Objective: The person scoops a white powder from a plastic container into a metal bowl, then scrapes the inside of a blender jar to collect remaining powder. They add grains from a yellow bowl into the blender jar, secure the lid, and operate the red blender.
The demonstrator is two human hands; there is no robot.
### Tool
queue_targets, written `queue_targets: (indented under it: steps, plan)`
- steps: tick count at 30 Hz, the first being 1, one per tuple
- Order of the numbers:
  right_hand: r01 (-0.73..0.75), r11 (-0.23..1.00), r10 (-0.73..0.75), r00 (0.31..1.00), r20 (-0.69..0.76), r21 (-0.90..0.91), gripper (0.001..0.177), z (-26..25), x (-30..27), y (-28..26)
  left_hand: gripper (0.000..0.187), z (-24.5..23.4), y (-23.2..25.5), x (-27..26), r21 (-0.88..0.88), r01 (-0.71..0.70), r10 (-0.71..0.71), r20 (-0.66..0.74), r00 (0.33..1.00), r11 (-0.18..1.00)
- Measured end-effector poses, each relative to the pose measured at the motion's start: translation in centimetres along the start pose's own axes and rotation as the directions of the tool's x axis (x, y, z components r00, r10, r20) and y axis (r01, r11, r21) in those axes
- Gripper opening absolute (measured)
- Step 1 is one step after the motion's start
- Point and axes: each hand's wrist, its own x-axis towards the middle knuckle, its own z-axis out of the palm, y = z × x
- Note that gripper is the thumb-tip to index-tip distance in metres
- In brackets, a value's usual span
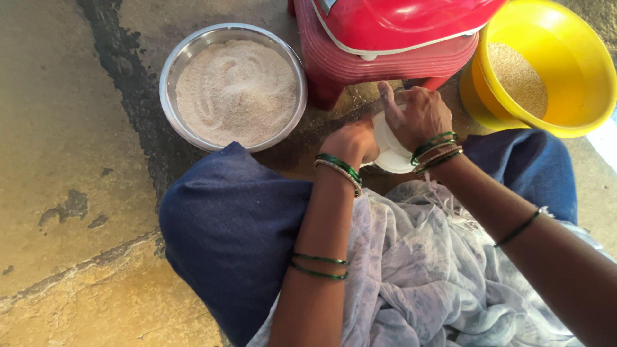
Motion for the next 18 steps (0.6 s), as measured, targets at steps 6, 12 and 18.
queue_targets:
  steps: [6, 12, 18]
  plan:
    - [-0.004, 1.000, 0.004, 1.000, -0.009, 0.001, 0.066, 0.4, 0.2, 0.3, 0.043, 1.8, 0.2, 1.1, 0.043, -0.013, 0.018, -0.123, 0.992, 0.999]
    - [0.002, 1.000, -0.002, 1.000, -0.003, 0.010, 0.065, 0.5, 0.4, 0.8, 0.041, 2.1, 1.5, -0.2, 0.065, 0.069, -0.054, -0.210, 0.976, 0.995]
    - [-0.009, 1.000, 0.009, 1.000, 0.003, 0.013, 0.061, 1.1, 0.7, 1.9, 0.041, 2.1, 3.0, -2.2, 0.128, 0.101, -0.068, -0.235, 0.970, 0.987]
